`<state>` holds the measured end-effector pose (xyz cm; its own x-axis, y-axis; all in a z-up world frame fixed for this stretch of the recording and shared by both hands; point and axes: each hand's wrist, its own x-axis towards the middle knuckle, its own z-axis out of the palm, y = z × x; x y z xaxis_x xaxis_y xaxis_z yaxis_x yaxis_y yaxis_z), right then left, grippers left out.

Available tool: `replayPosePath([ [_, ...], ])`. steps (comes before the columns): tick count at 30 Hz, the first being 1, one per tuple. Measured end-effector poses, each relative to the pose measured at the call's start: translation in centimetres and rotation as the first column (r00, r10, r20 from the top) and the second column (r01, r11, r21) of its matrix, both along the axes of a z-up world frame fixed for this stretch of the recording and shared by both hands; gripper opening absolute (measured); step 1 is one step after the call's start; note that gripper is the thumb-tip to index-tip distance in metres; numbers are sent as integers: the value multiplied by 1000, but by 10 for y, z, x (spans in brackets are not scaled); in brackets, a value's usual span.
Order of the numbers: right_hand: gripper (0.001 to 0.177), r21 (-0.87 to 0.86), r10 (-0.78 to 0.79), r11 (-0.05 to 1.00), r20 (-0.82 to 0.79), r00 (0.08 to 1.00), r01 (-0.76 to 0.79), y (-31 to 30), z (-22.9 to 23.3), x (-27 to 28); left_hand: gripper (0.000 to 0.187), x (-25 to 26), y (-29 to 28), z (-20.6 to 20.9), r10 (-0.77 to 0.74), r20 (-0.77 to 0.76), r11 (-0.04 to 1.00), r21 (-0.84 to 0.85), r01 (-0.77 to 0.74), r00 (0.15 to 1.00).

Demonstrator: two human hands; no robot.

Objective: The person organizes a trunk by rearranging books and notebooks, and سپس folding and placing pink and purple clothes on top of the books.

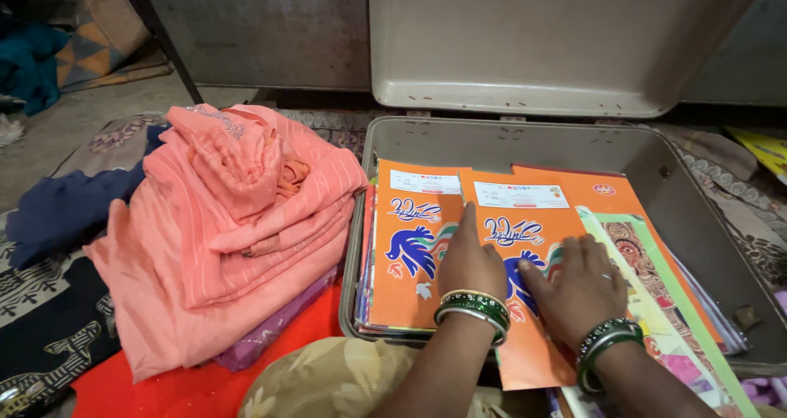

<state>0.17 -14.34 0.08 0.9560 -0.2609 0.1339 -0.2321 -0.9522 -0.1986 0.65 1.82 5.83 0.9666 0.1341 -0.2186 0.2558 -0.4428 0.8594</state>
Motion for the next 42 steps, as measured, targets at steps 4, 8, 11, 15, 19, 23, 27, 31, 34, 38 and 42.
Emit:
replayPosePath([
  [4,87,45,149,988,45,988,-151,23,8,3,71,18,20,-11,123,246,991,-85,-105,961],
  [8,83,75,245,965,79,966,-250,42,13,7,72,53,79,-22,205,402,971,-199,-133,892],
  [11,77,101,302,946,71,951,-308,57,18,6,60,67,115,-30,231,283,957,-237,-166,931],
  [15,67,-21,447,894,74,891,-447,76,25,2,57,81,132,-40,283,258,888,-434,-150,924],
  [19,66,-67,576,815,-16,817,-576,94,34,-8,56,87,143,-50,240,226,946,-271,-176,944],
  [23,76,47,602,791,-240,762,-610,107,44,-16,59,107,136,-75,285,288,957,-144,-252,914],
  [27,88,27,541,821,-356,762,-571,119,53,-18,52,121,130,-90,214,251,952,162,-259,944],
  [31,91,19,482,847,-451,751,-532,123,64,-15,62,119,128,-87,105,353,923,314,-223,930],
  [34,92,2,458,852,-490,742,-524,125,65,-13,76,108,133,-70,61,56,981,180,-71,997],
  [38,93,50,441,871,-522,731,-490,121,54,-10,92,97,128,-59,-36,-8,978,205,37,999],
  [42,96,145,534,838,-413,738,-526,104,36,-7,110,91,122,-63,-84,1,986,148,83,996],
])
